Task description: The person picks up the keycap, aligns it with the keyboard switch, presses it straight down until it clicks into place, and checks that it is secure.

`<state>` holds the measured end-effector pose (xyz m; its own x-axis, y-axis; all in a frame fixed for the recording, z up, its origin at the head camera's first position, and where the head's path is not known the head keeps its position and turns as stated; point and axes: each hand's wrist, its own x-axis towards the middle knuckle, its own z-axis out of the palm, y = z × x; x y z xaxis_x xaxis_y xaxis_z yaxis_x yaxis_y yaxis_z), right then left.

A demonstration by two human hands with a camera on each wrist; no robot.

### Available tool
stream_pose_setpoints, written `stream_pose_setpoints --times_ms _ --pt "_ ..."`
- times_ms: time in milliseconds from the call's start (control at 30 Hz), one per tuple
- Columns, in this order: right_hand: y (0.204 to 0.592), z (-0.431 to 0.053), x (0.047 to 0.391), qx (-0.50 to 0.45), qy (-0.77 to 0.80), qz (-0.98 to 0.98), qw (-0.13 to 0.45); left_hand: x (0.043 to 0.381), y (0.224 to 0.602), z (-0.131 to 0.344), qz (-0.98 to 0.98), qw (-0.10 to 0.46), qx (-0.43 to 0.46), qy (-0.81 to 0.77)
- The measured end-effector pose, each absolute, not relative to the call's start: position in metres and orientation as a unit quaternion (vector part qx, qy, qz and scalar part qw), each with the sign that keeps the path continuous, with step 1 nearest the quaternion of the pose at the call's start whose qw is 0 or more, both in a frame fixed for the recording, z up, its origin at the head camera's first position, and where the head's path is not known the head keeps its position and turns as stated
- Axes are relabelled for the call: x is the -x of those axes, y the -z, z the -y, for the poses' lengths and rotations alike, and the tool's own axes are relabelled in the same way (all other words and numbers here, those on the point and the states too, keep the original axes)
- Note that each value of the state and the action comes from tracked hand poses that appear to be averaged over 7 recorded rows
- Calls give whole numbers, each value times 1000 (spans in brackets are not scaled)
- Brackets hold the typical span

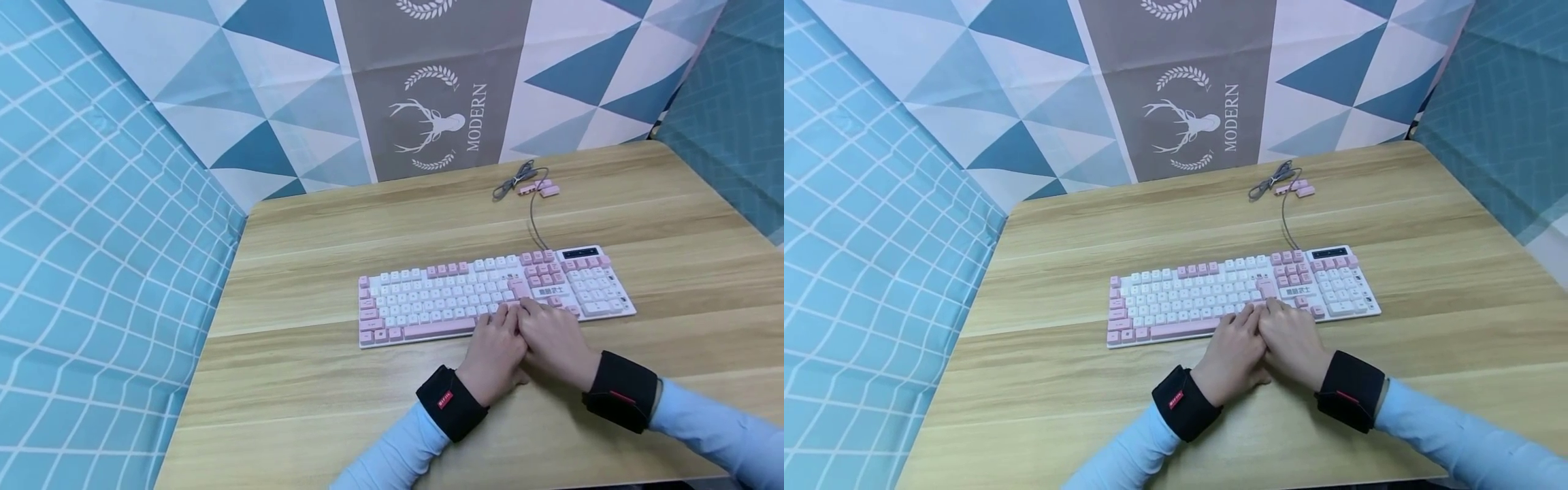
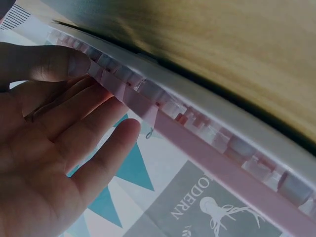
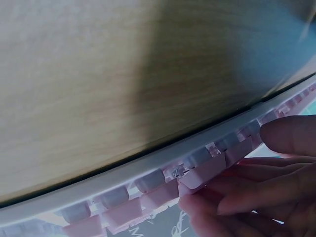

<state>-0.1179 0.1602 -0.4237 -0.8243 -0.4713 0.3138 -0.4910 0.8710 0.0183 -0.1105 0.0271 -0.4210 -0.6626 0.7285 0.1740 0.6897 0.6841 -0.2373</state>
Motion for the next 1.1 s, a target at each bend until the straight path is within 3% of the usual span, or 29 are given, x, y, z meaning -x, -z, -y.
stream_pose_setpoints --times_ms 533,733,900,1100 --pt "427 -160 123 -229 -47 961 147 118 424 -25 909 120 395 -57" --pt "425 -165 127 -251 -80 954 146 117 413 12 919 109 378 28" --pt "428 -182 126 -278 -125 935 181 102 396 96 965 124 225 55" --pt "420 -216 135 -254 -149 923 247 108 385 164 997 53 46 27"
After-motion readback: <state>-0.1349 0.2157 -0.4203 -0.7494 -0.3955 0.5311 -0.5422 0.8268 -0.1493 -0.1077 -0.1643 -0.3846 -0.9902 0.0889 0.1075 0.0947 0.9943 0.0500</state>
